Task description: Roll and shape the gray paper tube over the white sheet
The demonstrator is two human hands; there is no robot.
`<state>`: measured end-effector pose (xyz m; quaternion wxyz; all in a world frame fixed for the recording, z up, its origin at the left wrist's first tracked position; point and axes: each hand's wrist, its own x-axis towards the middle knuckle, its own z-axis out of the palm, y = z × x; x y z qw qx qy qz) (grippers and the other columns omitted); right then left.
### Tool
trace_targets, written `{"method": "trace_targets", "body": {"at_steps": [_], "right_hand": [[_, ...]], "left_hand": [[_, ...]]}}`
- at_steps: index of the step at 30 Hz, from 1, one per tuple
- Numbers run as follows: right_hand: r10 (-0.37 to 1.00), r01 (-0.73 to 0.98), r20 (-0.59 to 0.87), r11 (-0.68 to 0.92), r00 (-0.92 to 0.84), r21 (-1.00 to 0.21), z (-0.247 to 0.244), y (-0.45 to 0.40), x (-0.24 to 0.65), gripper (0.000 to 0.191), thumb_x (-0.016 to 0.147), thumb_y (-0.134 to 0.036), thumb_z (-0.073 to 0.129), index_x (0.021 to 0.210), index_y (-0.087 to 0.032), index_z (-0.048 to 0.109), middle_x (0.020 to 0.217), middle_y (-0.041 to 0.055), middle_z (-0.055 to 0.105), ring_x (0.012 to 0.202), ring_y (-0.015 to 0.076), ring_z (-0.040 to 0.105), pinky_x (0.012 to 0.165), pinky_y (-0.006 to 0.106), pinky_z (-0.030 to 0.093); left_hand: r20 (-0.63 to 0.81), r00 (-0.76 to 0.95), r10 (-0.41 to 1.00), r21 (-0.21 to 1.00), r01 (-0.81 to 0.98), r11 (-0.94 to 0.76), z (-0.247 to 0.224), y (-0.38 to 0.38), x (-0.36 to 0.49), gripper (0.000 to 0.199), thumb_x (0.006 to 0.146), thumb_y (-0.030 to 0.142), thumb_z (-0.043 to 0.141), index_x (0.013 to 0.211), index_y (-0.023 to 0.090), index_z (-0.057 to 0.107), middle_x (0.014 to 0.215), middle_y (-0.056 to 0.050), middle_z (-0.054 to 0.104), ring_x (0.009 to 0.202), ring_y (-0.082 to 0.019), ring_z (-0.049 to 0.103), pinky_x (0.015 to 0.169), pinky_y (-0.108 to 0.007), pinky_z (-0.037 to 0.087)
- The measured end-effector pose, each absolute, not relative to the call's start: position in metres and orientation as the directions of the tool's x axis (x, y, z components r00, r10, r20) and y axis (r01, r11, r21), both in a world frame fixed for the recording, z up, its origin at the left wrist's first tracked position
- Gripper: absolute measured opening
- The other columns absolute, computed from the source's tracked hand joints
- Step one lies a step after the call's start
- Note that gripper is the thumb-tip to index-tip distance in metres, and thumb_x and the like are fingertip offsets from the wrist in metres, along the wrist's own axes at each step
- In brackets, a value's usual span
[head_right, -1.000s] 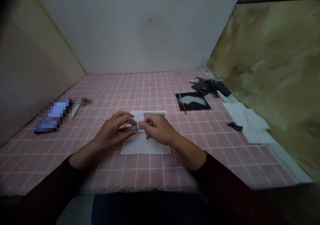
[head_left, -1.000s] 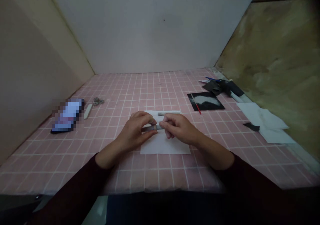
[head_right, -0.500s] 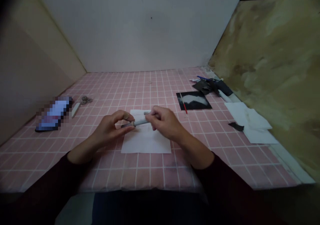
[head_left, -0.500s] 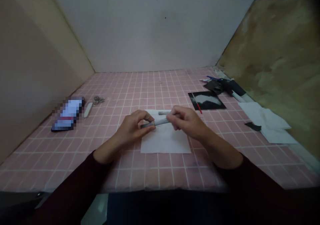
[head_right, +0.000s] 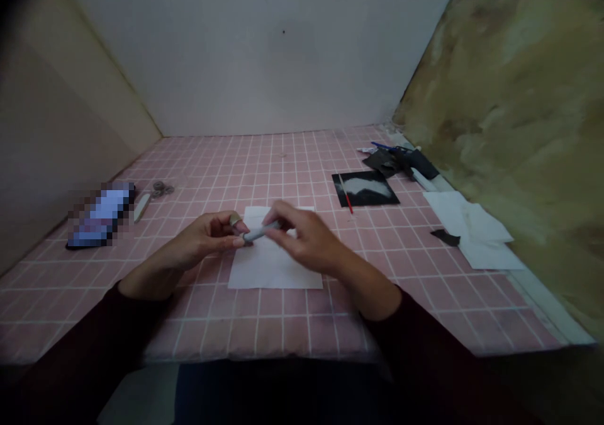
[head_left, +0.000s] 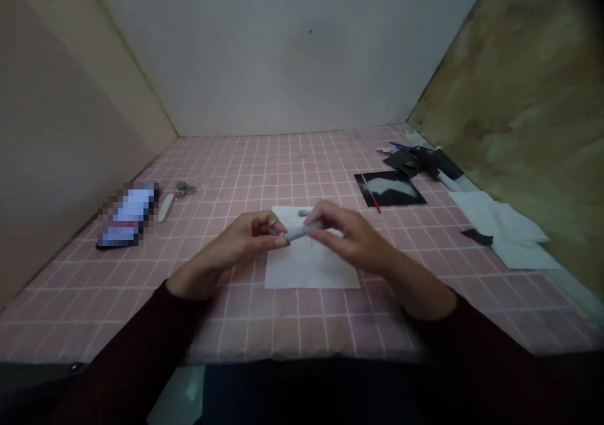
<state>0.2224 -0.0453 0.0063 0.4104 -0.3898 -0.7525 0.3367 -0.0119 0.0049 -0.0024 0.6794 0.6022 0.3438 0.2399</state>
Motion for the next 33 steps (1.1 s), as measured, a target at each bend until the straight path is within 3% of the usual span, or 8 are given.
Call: {"method": "trace_targets", "body": {"at_steps": [3,7,11,17,21,25,28,33], "right_hand": [[0.875,0.302,0.407,0.476,-0.263,-0.826,0.007,-0.045,0.225,0.005,0.092,-0.023,0.061,0.094,-0.018,0.062,0.085,0.0005,0.060,0.077,0.0129,0.056,0.070,0.027,0.044],[0.864,0.350,0.305,0.452,-0.400,-0.821,0.006,-0.047,0.220,0.007,0.092,-0.020,0.060,0.096,-0.017,0.065,0.087,0.0018,0.066,0.078,0.0137,0.060,0.073,0.028,0.046],[0.918,0.342,0.259,0.358,-0.302,-0.869,0.004,-0.045,0.219,0.017,0.093,-0.030,0.057,0.084,-0.017,0.063,0.072,0.0010,0.066,0.066,0.0132,0.060,0.065,0.028,0.045],[0.956,0.311,0.126,0.208,-0.264,-0.927,-0.001,-0.041,0.217,0.025,0.091,-0.031,0.054,0.071,-0.017,0.057,0.057,-0.0005,0.062,0.053,0.0110,0.056,0.054,0.025,0.044],[0.981,0.210,0.083,0.119,-0.173,-0.971,-0.001,-0.038,0.221,0.030,0.089,-0.038,0.057,0.066,-0.018,0.054,0.053,-0.0013,0.061,0.046,0.0090,0.053,0.048,0.023,0.043],[0.967,0.204,-0.025,0.028,-0.253,-0.979,-0.005,-0.037,0.216,0.029,0.089,-0.037,0.055,0.067,-0.019,0.053,0.049,-0.0022,0.059,0.043,0.0096,0.053,0.045,0.022,0.043],[0.973,0.211,0.023,0.072,-0.228,-0.975,-0.003,-0.037,0.218,0.030,0.089,-0.038,0.057,0.067,-0.018,0.054,0.051,-0.0021,0.059,0.045,0.0091,0.052,0.047,0.023,0.043],[0.953,0.238,0.197,0.252,-0.233,-0.938,0.001,-0.042,0.220,0.018,0.090,-0.032,0.059,0.081,-0.017,0.060,0.068,-0.0005,0.063,0.061,0.0114,0.056,0.059,0.026,0.044]], "left_hand": [[-0.191,0.638,0.746,0.981,0.109,0.157,-0.002,0.006,-0.013,0.027,0.073,0.027,0.080,0.088,0.016,0.061,0.079,0.000,0.067,0.069,-0.011,0.060,0.063,-0.022,0.040],[-0.189,0.690,0.699,0.982,0.127,0.140,-0.002,0.005,-0.012,0.026,0.073,0.028,0.079,0.088,0.016,0.061,0.076,0.001,0.064,0.065,-0.010,0.057,0.061,-0.022,0.041],[-0.023,0.640,0.768,0.964,0.218,-0.153,0.000,0.003,-0.009,0.020,0.076,0.029,0.076,0.087,0.018,0.064,0.085,0.000,0.064,0.074,-0.013,0.059,0.068,-0.026,0.045],[0.338,0.651,0.679,0.599,0.408,-0.689,-0.002,0.000,-0.005,0.012,0.082,0.024,0.072,0.089,0.019,0.064,0.093,-0.004,0.069,0.092,-0.021,0.063,0.084,-0.037,0.046],[0.459,0.624,0.633,0.423,0.473,-0.773,-0.004,-0.001,-0.004,0.012,0.083,0.022,0.072,0.090,0.019,0.063,0.093,-0.005,0.069,0.098,-0.025,0.062,0.087,-0.040,0.047],[0.495,0.680,0.541,0.347,0.416,-0.841,-0.006,-0.003,-0.002,0.011,0.084,0.020,0.071,0.089,0.019,0.062,0.088,-0.004,0.069,0.102,-0.026,0.062,0.091,-0.042,0.045],[0.483,0.639,0.599,0.422,0.429,-0.798,-0.004,-0.002,-0.004,0.011,0.084,0.022,0.071,0.090,0.019,0.062,0.092,-0.005,0.069,0.102,-0.025,0.062,0.090,-0.040,0.045],[0.198,0.590,0.782,0.838,0.312,-0.448,0.000,0.003,-0.009,0.014,0.083,0.028,0.071,0.090,0.018,0.064,0.091,-0.002,0.067,0.085,-0.018,0.062,0.077,-0.031,0.047]]}}
